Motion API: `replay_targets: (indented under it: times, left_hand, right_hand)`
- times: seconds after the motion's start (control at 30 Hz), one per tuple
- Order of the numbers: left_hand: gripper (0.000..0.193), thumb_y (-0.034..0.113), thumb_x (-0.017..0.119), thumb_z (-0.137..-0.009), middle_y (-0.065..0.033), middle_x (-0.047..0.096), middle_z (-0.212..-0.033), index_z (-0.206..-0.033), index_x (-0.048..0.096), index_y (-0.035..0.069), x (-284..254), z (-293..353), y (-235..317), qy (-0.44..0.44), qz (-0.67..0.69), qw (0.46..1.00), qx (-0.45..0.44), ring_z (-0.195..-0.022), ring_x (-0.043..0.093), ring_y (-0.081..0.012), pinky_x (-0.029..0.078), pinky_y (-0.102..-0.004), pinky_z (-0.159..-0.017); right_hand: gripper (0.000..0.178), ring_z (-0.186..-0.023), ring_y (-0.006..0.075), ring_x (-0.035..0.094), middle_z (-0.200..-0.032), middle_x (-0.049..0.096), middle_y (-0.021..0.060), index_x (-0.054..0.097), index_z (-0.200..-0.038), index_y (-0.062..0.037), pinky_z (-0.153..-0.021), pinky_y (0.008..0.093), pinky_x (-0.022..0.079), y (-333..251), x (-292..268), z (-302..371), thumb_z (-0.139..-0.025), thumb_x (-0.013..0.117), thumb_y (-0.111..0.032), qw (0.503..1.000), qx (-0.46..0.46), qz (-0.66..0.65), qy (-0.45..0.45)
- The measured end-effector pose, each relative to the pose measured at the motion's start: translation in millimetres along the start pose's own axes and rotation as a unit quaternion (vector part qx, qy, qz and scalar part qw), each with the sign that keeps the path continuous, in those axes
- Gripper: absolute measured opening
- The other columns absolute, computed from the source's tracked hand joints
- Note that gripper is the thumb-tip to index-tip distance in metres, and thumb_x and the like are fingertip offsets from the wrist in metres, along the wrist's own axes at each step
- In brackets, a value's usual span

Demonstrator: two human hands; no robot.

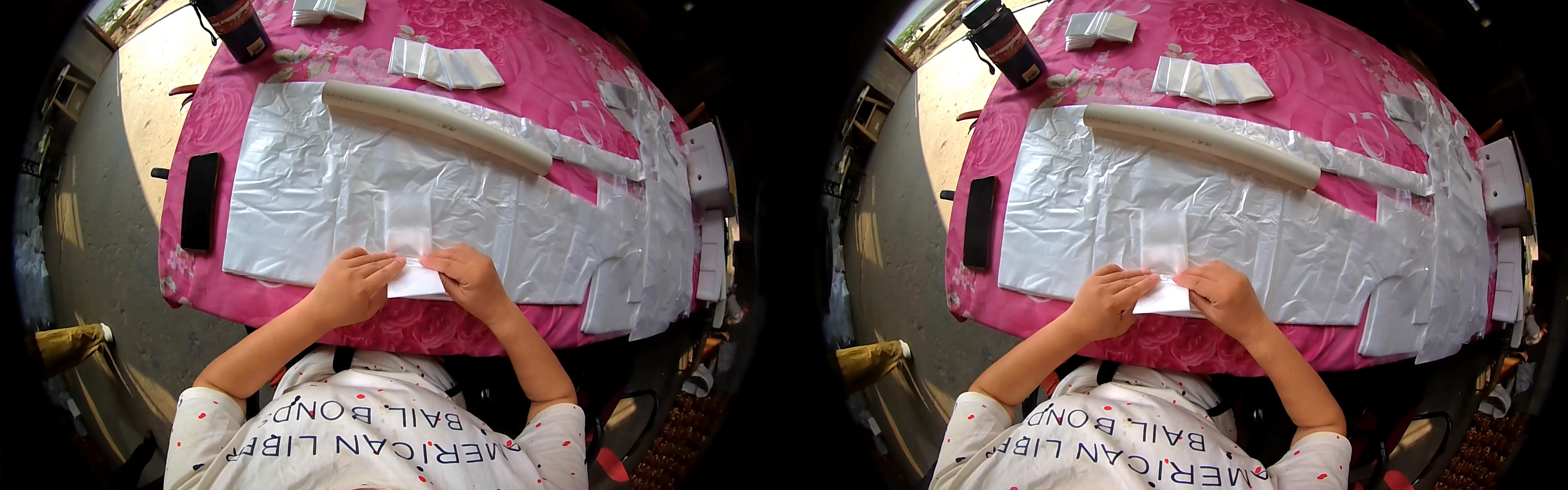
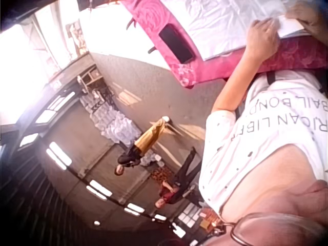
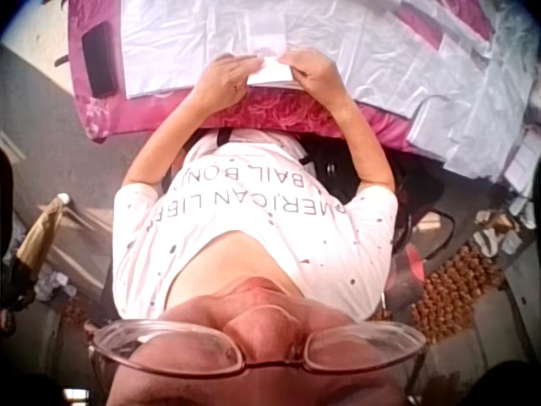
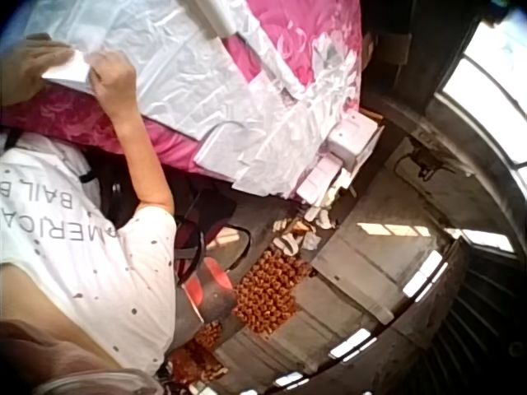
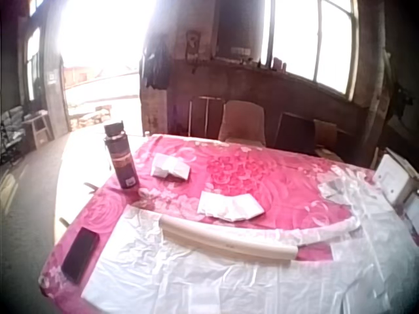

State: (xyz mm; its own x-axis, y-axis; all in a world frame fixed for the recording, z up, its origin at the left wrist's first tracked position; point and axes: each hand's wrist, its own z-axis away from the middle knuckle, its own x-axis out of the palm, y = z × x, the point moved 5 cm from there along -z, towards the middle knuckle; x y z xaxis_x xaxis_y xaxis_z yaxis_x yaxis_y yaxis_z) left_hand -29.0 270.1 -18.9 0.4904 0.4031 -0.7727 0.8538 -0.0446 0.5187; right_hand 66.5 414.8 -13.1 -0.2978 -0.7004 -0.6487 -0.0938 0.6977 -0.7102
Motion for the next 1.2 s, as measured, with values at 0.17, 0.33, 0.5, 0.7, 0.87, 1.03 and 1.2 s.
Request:
replay_targets:
  times: [0.17, 0.33, 0.5, 0.7, 0.87, 1.03, 1.2]
  left_hand:
    - [0.039, 0.011, 0.063, -0.079, -0.0093, 0.066, -0.072, -0.115, 0.053, -0.002, 1, -8, -20, 0.018, 0.079, 0.962, -0.261, -0.064, 0.065, -0.0222, 0.049, -0.0313, -0.065]
    - [0.063, 0.01, 0.066, -0.079, -0.0132, 0.067, -0.073, -0.133, 0.036, -0.005, 1, -16, -40, 0.045, 0.163, 0.91, -0.379, -0.057, 0.063, -0.0152, 0.048, -0.025, -0.056]
    - [0.071, 0.012, 0.067, -0.077, -0.0132, 0.067, -0.072, -0.134, 0.029, -0.008, 1, -16, -42, 0.024, 0.186, 0.901, -0.391, -0.061, 0.065, -0.0203, 0.049, -0.0283, -0.057]
    - [0.072, 0.013, 0.068, -0.075, -0.0154, 0.066, -0.083, -0.133, 0.031, -0.008, -3, -18, -41, -0.008, 0.197, 0.887, -0.419, -0.07, 0.065, -0.0237, 0.05, -0.0317, -0.062]
    - [0.075, 0.023, 0.067, -0.076, -0.0222, 0.041, -0.132, -0.136, 0.03, -0.003, -9, -30, -5, 0.039, -0.121, 0.977, -0.171, -0.116, 0.046, -0.0314, 0.038, -0.0407, -0.094]
    - [0.088, 0.05, 0.055, -0.08, -0.0256, 0.027, -0.142, -0.136, 0.024, -0.01, 29, -41, -4, -0.051, -0.142, 0.976, -0.16, -0.134, 0.022, -0.0377, 0.014, -0.0469, -0.11]
    - [0.103, 0.062, 0.051, -0.077, -0.0275, 0.016, -0.145, -0.137, 0.013, -0.012, 44, -32, -14, -0.053, -0.114, 0.98, -0.153, -0.137, 0.011, -0.038, 0.005, -0.0468, -0.111]
  right_hand:
    - [0.018, -0.053, 0.0226, 0.058, -0.061, 0.059, 0.0134, 0.068, -0.082, -0.0026, -0.054, 0.0325, 0.045, 22, 4, -18, -0.081, 0.064, -0.02, 0.96, 0.266, -0.082, -0.027]
    - [0.033, -0.049, 0.0188, 0.057, -0.055, 0.058, 0.0115, 0.065, -0.07, 0.0008, -0.051, 0.0305, 0.043, 35, 6, -35, -0.083, 0.061, -0.029, 0.899, 0.407, -0.101, -0.129]
    - [0.036, -0.048, 0.0144, 0.057, -0.053, 0.058, 0.0084, 0.064, -0.067, 0.0015, -0.051, 0.0295, 0.045, 28, 6, -46, -0.084, 0.06, -0.03, 0.928, 0.338, 0.0, -0.156]
    - [0.035, -0.048, 0.0128, 0.058, -0.054, 0.059, 0.0062, 0.063, -0.063, 0.0004, -0.05, 0.0278, 0.044, 37, 9, -48, -0.083, 0.06, -0.029, 0.886, 0.417, -0.087, -0.182]
    - [0.034, -0.047, 0.0112, 0.056, -0.055, 0.059, 0.0054, 0.063, -0.064, 0.0006, -0.049, 0.0259, 0.044, 41, 11, -52, -0.084, 0.06, -0.027, 0.878, 0.422, -0.093, -0.204]
    - [0.033, -0.046, 0.0126, 0.058, -0.054, 0.06, 0.0067, 0.065, -0.066, 0.0003, -0.05, 0.027, 0.045, 48, 14, -49, -0.083, 0.059, -0.027, 0.88, 0.425, -0.106, -0.185]
    - [0.032, -0.047, 0.0152, 0.059, -0.052, 0.059, 0.0076, 0.064, -0.062, -0.0005, -0.051, 0.0298, 0.047, 45, 14, -46, -0.08, 0.06, -0.027, 0.883, 0.431, -0.087, -0.165]
